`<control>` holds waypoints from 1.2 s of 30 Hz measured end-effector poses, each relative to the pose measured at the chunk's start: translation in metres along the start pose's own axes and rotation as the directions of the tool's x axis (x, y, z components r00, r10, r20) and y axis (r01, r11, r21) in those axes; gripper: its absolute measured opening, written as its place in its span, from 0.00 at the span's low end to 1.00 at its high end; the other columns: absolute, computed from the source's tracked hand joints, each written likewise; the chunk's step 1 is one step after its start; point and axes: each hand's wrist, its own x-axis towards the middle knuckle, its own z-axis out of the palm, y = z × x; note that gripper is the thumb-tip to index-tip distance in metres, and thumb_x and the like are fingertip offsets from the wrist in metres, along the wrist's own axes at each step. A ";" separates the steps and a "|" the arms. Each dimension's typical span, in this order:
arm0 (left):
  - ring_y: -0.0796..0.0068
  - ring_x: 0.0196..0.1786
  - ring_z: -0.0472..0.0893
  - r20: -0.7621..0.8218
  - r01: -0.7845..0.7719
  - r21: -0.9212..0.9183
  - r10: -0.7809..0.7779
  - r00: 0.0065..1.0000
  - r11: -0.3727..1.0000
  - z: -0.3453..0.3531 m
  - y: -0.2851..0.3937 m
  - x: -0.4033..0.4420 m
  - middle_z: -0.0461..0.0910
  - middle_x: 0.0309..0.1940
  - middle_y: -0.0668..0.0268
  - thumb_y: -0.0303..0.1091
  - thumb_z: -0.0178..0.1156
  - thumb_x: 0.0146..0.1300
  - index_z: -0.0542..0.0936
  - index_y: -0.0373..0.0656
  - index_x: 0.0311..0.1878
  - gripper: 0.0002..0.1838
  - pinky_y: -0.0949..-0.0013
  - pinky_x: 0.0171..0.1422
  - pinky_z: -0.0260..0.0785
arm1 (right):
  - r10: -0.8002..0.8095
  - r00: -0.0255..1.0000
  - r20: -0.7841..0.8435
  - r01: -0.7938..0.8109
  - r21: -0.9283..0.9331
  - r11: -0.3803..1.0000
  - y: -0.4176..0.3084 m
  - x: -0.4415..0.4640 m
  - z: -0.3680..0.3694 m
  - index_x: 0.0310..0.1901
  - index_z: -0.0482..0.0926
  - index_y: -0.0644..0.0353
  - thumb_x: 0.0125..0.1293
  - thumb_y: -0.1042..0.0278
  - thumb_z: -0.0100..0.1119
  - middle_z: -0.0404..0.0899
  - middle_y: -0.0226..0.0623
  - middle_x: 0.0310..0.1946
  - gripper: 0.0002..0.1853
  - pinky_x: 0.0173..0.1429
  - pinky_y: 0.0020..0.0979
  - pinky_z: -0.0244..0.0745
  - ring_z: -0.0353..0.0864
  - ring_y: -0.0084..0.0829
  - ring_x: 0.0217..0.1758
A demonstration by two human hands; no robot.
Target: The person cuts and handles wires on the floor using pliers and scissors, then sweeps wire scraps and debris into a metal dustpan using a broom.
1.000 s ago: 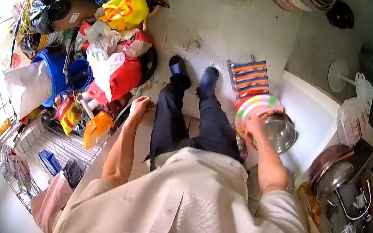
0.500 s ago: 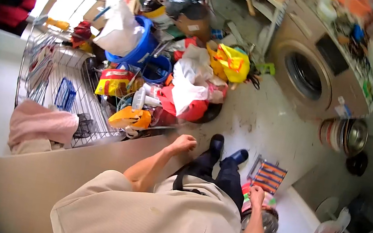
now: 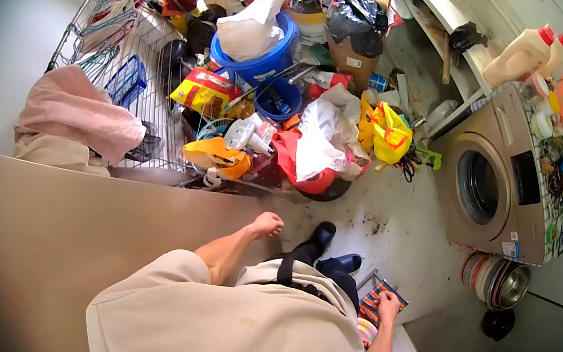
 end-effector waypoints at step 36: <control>0.81 0.22 0.73 0.022 0.143 -0.014 -0.142 0.990 0.990 0.014 0.017 -0.007 0.75 0.23 0.70 0.29 0.59 0.62 0.77 0.39 0.36 0.04 0.76 0.24 0.65 | 0.009 0.999 0.054 -0.007 -0.027 1.000 0.003 -0.017 -0.007 0.42 0.81 0.67 0.65 0.69 0.58 0.82 0.35 0.29 0.10 0.32 0.25 0.74 0.81 0.23 0.30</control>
